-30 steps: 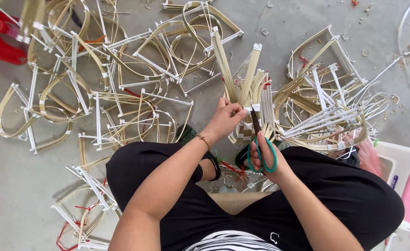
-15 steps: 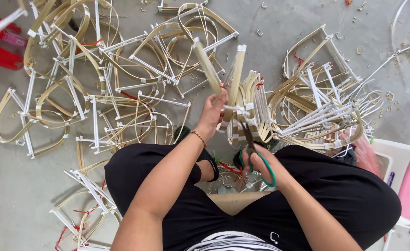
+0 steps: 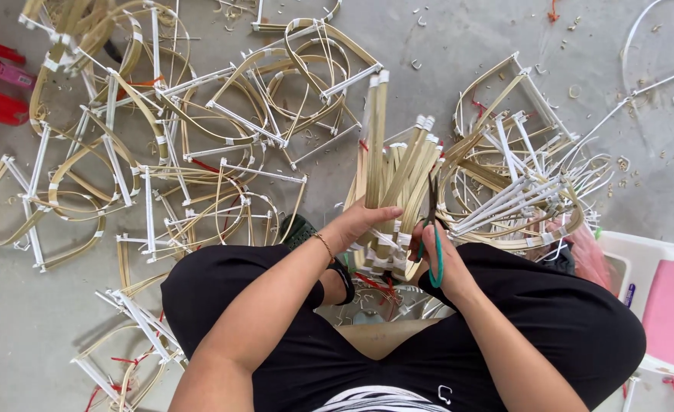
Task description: Assembling and tying curved bamboo strips to form light-weight frames.
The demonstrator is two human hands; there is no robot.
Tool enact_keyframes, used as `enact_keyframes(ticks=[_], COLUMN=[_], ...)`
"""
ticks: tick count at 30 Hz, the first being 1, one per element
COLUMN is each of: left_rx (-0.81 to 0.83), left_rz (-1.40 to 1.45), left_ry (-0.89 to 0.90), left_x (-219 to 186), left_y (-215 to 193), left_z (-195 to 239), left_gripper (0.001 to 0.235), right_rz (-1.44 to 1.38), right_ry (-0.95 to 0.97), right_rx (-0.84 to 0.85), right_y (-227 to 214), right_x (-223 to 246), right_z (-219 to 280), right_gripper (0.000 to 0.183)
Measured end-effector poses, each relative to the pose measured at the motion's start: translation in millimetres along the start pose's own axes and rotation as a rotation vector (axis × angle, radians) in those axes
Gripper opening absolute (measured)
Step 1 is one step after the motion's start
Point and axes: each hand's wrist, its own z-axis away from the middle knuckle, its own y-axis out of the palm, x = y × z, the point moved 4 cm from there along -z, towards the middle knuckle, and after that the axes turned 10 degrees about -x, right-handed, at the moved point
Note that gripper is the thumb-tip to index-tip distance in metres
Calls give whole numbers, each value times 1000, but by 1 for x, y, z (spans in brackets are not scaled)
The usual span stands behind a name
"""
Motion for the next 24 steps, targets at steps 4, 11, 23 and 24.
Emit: enact_keyframes(ticks=[4, 11, 23, 24], left_rx=[40, -378, -121, -124], left_rz=[12, 131, 27, 26], left_ry=[-1, -171, -105, -105], left_x=[-18, -20, -23, -22], left_y=[-7, -71, -43, -44], left_z=[1, -20, 2, 1], left_gripper=[64, 51, 49, 49], right_rz=[91, 526, 481, 480], right_ry=[33, 468, 555, 556], right_rx=[50, -37, -44, -40], right_y=[2, -39, -29, -30], right_x=[16, -12, -42, -40], right_z=[-6, -56, -102, -102], right_gripper=[51, 65, 76, 76])
